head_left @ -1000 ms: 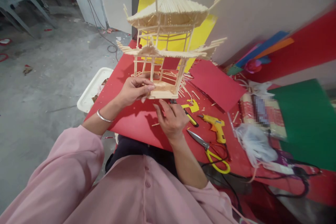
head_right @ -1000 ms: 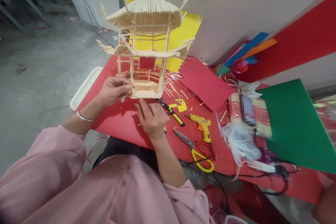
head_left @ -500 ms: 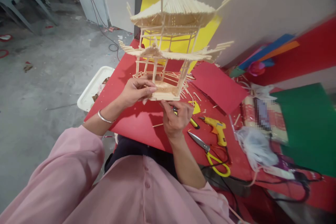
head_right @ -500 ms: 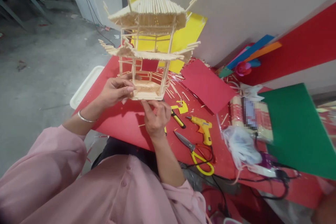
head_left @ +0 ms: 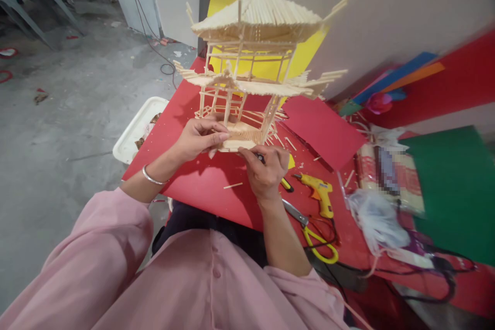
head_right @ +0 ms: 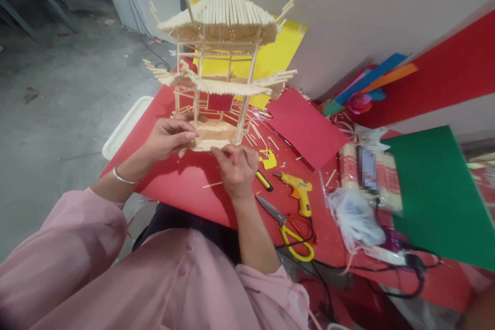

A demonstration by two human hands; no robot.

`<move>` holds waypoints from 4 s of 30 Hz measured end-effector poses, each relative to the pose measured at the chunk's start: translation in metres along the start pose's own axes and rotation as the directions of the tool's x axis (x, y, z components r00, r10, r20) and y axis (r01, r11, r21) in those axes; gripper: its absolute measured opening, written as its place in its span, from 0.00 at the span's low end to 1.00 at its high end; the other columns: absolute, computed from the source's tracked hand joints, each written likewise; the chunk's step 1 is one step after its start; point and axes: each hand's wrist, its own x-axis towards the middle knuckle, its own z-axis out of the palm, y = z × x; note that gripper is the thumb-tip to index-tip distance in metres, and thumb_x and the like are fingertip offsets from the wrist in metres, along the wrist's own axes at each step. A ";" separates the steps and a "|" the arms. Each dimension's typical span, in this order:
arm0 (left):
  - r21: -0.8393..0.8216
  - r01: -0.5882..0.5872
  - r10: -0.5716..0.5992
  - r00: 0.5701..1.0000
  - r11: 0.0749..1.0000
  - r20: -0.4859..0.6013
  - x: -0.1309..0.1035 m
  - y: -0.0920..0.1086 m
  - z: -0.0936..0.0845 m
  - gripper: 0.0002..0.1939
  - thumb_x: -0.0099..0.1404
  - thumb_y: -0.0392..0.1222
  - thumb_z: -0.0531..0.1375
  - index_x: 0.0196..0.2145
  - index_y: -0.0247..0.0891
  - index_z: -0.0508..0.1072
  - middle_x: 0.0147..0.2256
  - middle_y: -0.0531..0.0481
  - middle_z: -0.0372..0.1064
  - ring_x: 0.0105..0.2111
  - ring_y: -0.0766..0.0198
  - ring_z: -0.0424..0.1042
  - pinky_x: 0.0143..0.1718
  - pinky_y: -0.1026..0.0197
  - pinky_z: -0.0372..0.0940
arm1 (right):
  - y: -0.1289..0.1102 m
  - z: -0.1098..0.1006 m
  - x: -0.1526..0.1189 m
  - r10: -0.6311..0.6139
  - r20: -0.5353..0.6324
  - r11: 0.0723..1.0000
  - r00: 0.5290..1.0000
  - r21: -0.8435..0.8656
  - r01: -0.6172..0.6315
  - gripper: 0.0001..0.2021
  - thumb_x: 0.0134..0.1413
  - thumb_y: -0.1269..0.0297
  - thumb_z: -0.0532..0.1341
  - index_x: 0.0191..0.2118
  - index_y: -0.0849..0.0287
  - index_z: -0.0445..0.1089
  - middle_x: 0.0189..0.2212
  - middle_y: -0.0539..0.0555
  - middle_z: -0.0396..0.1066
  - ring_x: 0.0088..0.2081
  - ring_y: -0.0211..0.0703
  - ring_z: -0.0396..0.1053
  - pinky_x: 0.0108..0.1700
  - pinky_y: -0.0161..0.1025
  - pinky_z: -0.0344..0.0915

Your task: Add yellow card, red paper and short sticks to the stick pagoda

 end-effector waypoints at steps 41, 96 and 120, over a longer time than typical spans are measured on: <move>-0.004 0.011 -0.012 1.000 1.000 -0.021 -0.008 -0.001 0.004 0.18 0.55 0.54 0.73 0.28 0.34 0.80 0.20 0.51 0.73 0.12 0.73 0.64 0.13 0.69 0.58 | 0.011 -0.016 0.000 0.300 -0.055 0.953 0.952 0.046 -0.298 0.11 0.64 0.62 0.62 0.50 0.54 0.78 0.37 0.55 0.75 0.38 0.44 0.72 0.43 0.43 0.68; -0.579 0.240 -0.513 0.774 0.780 -0.371 -0.077 -0.074 0.072 0.21 0.46 0.38 0.77 0.39 0.33 0.79 0.40 0.44 0.81 0.43 0.55 0.80 0.43 0.57 0.75 | 0.003 0.004 0.008 0.554 0.254 0.668 0.793 0.433 -0.605 0.12 0.64 0.55 0.61 0.36 0.56 0.76 0.31 0.51 0.76 0.31 0.38 0.70 0.35 0.38 0.67; -0.518 0.245 -0.494 0.760 0.820 -0.422 -0.068 -0.078 0.071 0.19 0.48 0.42 0.77 0.36 0.32 0.79 0.37 0.40 0.82 0.39 0.51 0.83 0.30 0.62 0.75 | -0.002 0.002 0.006 0.568 0.273 0.656 0.777 0.420 -0.627 0.12 0.64 0.56 0.61 0.36 0.57 0.76 0.29 0.50 0.75 0.27 0.35 0.67 0.33 0.36 0.66</move>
